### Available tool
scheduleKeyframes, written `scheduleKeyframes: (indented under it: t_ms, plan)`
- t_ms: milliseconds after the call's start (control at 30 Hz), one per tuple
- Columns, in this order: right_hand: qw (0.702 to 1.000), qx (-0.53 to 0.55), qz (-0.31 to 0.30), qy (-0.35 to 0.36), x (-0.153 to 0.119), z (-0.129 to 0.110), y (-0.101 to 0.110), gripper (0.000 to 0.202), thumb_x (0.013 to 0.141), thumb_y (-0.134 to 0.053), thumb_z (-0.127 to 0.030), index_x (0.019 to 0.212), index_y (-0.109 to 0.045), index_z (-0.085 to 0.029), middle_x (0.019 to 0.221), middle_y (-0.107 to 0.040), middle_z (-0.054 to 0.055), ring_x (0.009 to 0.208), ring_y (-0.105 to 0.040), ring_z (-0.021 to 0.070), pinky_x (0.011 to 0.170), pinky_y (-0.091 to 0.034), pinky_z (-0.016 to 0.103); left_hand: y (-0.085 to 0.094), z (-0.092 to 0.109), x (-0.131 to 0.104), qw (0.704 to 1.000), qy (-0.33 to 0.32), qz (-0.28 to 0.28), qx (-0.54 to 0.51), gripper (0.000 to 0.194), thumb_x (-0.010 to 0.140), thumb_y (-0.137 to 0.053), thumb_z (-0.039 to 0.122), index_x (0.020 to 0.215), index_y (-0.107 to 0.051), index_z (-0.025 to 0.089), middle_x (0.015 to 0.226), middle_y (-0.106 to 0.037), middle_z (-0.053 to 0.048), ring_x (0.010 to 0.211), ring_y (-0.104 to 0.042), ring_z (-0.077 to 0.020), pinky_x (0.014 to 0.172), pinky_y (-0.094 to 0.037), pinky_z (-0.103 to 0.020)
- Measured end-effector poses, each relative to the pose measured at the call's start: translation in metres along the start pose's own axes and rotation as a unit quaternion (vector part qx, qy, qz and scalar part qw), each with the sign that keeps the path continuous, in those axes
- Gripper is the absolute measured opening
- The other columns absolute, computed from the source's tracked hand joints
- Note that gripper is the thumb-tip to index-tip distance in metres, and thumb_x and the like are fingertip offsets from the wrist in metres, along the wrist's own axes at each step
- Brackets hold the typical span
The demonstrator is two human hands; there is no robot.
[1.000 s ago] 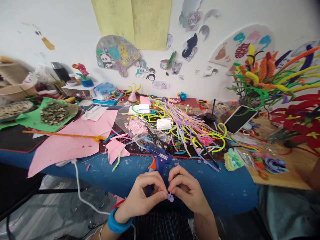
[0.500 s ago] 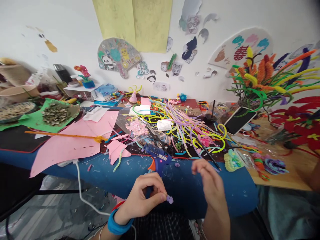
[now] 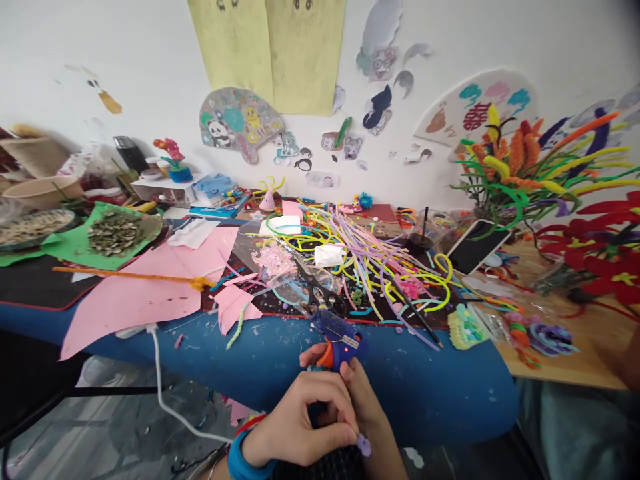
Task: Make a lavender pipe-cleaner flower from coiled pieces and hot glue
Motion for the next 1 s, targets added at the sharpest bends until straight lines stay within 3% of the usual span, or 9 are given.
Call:
scheduleKeyframes:
  t_ms: [133, 233, 300, 400, 467, 567, 667, 833, 1000]
  plan:
    - [0.995, 0.072, -0.056, 0.047, 0.001, -0.009, -0.017, 0.042, 0.088, -0.057, -0.061, 0.095, -0.068, -0.022, 0.083, -0.071, 0.006, 0.076, -0.066, 0.0217, 0.076, -0.054, 0.036, 0.012, 0.005, -0.006, 1.000, -0.023, 0.017, -0.010, 0.027, 0.087, -0.070, 0.034, 0.068, -0.070, 0.015, 0.065, -0.067, -0.006, 0.064, -0.059, -0.0159, 0.069, -0.048, -0.029]
    - [0.991, 0.055, -0.059, 0.103, 0.002, -0.026, -0.007, 0.039, 0.089, -0.057, -0.059, 0.094, -0.066, -0.022, 0.083, -0.069, 0.006, 0.074, -0.064, 0.0206, 0.074, -0.054, 0.036, 0.036, 0.012, -0.012, 0.997, -0.035, 0.075, -0.011, 0.021, 0.088, -0.070, 0.032, 0.074, -0.071, 0.017, 0.066, -0.067, -0.004, 0.064, -0.058, -0.0161, 0.086, -0.049, -0.038]
    - [0.990, 0.045, -0.055, 0.119, 0.001, -0.032, -0.001, 0.040, 0.089, -0.056, -0.060, 0.092, -0.065, -0.021, 0.084, -0.067, 0.007, 0.065, -0.060, 0.0174, 0.064, -0.052, 0.034, 0.057, 0.017, -0.017, 0.990, -0.039, 0.134, -0.003, 0.017, 0.088, -0.070, 0.030, 0.076, -0.071, 0.019, 0.066, -0.066, -0.002, 0.066, -0.058, -0.0162, 0.092, -0.047, -0.041]
    - [0.987, 0.039, -0.061, 0.141, -0.006, -0.037, -0.001, 0.047, 0.086, -0.056, -0.066, 0.086, -0.065, -0.020, 0.081, -0.065, 0.006, 0.047, -0.048, 0.0103, 0.048, -0.041, 0.028, 0.082, 0.024, -0.024, 0.975, -0.041, 0.220, 0.019, 0.013, 0.089, -0.069, 0.027, 0.077, -0.071, 0.021, 0.065, -0.064, -0.001, 0.075, -0.058, -0.0176, 0.085, -0.048, -0.033]
    - [0.987, 0.018, -0.054, 0.153, -0.012, -0.038, -0.002, 0.053, 0.084, -0.055, -0.071, 0.083, -0.067, -0.019, 0.069, -0.061, 0.003, 0.040, -0.041, 0.0080, 0.044, -0.036, 0.026, 0.092, 0.026, -0.027, 0.965, -0.033, 0.259, 0.016, 0.012, 0.089, -0.069, 0.025, 0.078, -0.071, 0.021, 0.068, -0.063, -0.001, 0.077, -0.058, -0.0172, 0.074, -0.047, -0.027]
    - [0.989, -0.017, -0.032, 0.145, -0.017, -0.032, -0.001, 0.062, 0.081, -0.052, -0.077, 0.078, -0.069, -0.018, 0.049, -0.048, -0.004, 0.035, -0.035, 0.0080, 0.041, -0.031, 0.025, 0.096, 0.024, -0.029, 0.959, -0.023, 0.283, -0.003, 0.010, 0.089, -0.069, 0.024, 0.079, -0.071, 0.021, 0.071, -0.061, -0.001, 0.072, -0.055, -0.0147, 0.062, -0.043, -0.022]
    - [0.989, -0.031, -0.001, 0.144, -0.020, -0.030, 0.004, 0.064, 0.078, -0.052, -0.080, 0.073, -0.068, -0.018, 0.045, -0.044, -0.005, 0.035, -0.035, 0.0085, 0.040, -0.029, 0.025, 0.094, 0.020, -0.029, 0.959, -0.012, 0.282, -0.021, 0.011, 0.089, -0.069, 0.024, 0.079, -0.070, 0.020, 0.072, -0.059, 0.000, 0.068, -0.051, -0.0130, 0.056, -0.039, -0.020]
    - [0.985, -0.059, -0.007, 0.160, -0.024, -0.027, 0.005, 0.060, 0.083, -0.051, -0.075, 0.070, -0.067, -0.019, 0.047, -0.051, -0.001, 0.039, -0.042, 0.0112, 0.043, -0.038, 0.028, 0.095, 0.016, -0.032, 0.956, -0.004, 0.291, -0.031, 0.012, 0.088, -0.070, 0.025, 0.078, -0.070, 0.019, 0.070, -0.056, 0.000, 0.067, -0.050, -0.0131, 0.057, -0.038, -0.022]
    - [0.981, -0.078, 0.002, 0.177, -0.028, -0.019, 0.014, 0.051, 0.087, -0.054, -0.068, 0.085, -0.074, -0.021, 0.054, -0.060, 0.002, 0.039, -0.047, 0.0127, 0.047, -0.045, 0.032, 0.097, 0.014, -0.034, 0.952, 0.002, 0.304, -0.026, 0.014, 0.087, -0.072, 0.027, 0.076, -0.070, 0.018, 0.068, -0.056, 0.000, 0.068, -0.051, -0.0147, 0.061, -0.040, -0.024]
Point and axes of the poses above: each hand's wrist, its own x-axis towards the middle knuckle, its own y-axis out of the back of the hand, z = x × y, the point moved 9 cm from there along x, towards the middle knuckle
